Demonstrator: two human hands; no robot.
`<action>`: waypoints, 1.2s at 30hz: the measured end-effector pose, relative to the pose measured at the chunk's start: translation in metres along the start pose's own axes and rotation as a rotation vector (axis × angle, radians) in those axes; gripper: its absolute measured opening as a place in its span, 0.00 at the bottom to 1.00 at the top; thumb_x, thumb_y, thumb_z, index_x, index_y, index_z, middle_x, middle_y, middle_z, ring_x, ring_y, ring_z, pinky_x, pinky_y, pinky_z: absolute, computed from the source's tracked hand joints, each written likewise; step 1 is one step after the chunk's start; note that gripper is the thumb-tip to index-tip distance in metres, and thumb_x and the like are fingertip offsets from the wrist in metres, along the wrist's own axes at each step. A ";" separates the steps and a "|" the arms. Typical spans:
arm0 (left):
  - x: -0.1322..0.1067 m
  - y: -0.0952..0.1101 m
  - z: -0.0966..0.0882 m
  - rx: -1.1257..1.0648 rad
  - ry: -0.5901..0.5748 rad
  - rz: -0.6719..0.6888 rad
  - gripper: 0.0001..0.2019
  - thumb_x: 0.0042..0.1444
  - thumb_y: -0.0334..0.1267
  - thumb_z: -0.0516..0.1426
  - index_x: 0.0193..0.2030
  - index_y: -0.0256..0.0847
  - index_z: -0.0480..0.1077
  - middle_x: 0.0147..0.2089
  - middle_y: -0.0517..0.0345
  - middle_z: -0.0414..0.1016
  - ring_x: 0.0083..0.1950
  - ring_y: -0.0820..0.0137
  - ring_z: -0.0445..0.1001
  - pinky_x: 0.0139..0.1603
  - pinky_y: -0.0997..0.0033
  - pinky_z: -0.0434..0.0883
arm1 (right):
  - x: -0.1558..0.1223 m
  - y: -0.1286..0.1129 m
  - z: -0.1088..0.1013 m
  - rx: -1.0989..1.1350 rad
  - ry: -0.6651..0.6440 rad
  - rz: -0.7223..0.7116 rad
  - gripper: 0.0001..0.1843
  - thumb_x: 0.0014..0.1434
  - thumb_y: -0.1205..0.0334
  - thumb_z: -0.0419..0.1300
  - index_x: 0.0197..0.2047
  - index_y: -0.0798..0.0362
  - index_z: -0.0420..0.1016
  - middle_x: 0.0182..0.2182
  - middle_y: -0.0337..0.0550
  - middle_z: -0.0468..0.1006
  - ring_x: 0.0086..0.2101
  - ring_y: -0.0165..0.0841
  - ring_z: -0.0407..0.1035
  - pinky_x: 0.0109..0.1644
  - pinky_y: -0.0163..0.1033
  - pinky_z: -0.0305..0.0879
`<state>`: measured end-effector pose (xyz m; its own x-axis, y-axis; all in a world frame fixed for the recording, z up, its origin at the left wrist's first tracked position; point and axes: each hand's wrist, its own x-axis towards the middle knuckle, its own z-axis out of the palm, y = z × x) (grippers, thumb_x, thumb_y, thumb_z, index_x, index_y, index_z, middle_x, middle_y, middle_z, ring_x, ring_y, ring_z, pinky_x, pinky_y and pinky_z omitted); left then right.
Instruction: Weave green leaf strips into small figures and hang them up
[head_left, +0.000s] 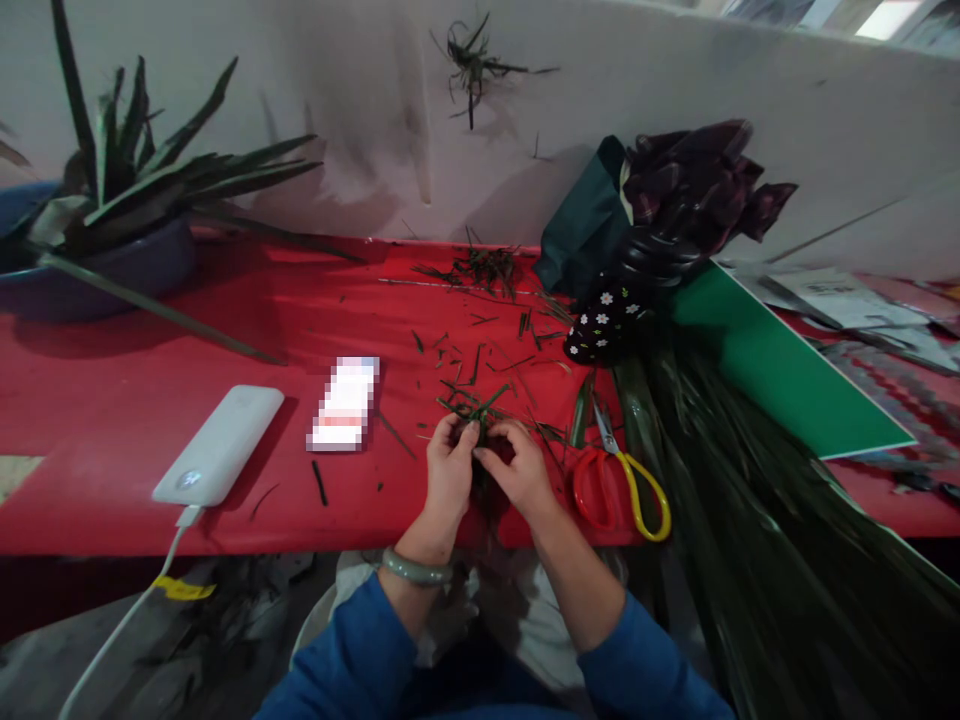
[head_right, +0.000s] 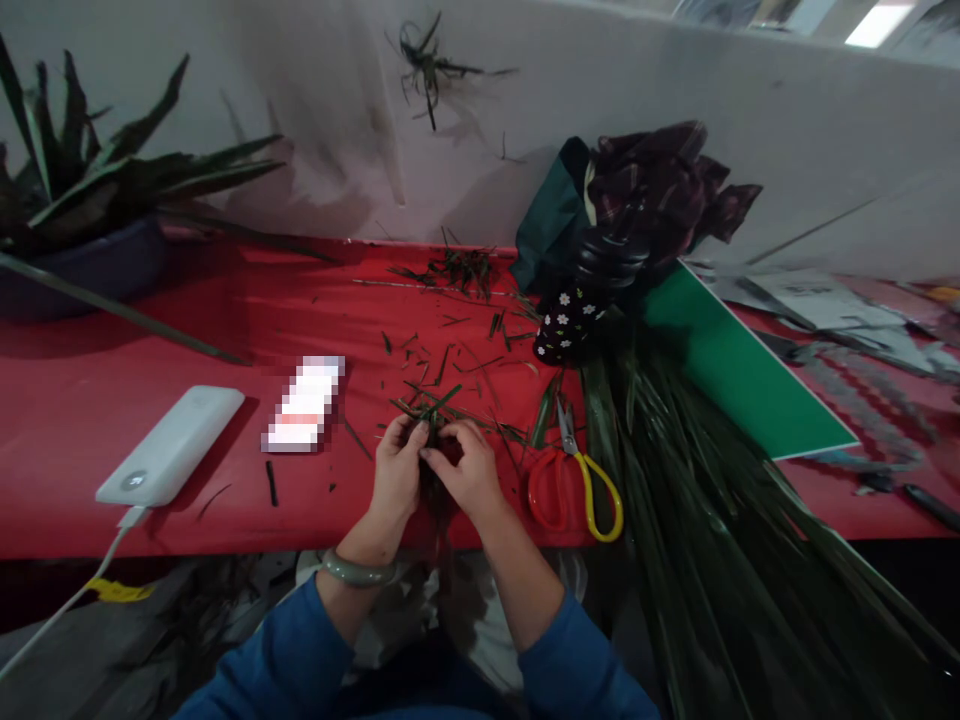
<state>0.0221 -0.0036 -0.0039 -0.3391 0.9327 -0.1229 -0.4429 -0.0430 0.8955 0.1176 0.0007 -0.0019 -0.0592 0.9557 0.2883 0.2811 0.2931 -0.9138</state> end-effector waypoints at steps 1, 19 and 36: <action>0.001 0.000 -0.001 0.040 0.019 0.025 0.09 0.44 0.38 0.57 0.34 0.39 0.65 0.29 0.63 0.67 0.31 0.77 0.67 0.35 0.77 0.65 | 0.000 -0.001 0.000 -0.053 -0.042 -0.029 0.08 0.44 0.62 0.59 0.30 0.51 0.67 0.29 0.39 0.66 0.32 0.31 0.62 0.36 0.36 0.60; -0.001 0.007 -0.007 0.384 -0.236 0.083 0.10 0.46 0.38 0.54 0.35 0.39 0.69 0.35 0.57 0.72 0.38 0.71 0.68 0.42 0.72 0.63 | 0.005 0.006 -0.002 0.010 -0.021 -0.036 0.07 0.50 0.66 0.52 0.31 0.50 0.71 0.29 0.40 0.69 0.33 0.31 0.64 0.39 0.36 0.60; 0.004 0.010 -0.015 0.856 -0.021 0.160 0.14 0.51 0.43 0.48 0.19 0.38 0.58 0.16 0.67 0.55 0.20 0.78 0.54 0.22 0.77 0.51 | 0.003 0.006 0.002 -0.154 -0.201 0.053 0.08 0.53 0.63 0.50 0.35 0.53 0.68 0.30 0.39 0.73 0.32 0.29 0.66 0.37 0.33 0.60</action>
<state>0.0036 -0.0060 -0.0019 -0.3244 0.9454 0.0324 0.3879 0.1017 0.9161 0.1170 0.0058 -0.0072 -0.2258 0.9603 0.1641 0.4304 0.2494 -0.8675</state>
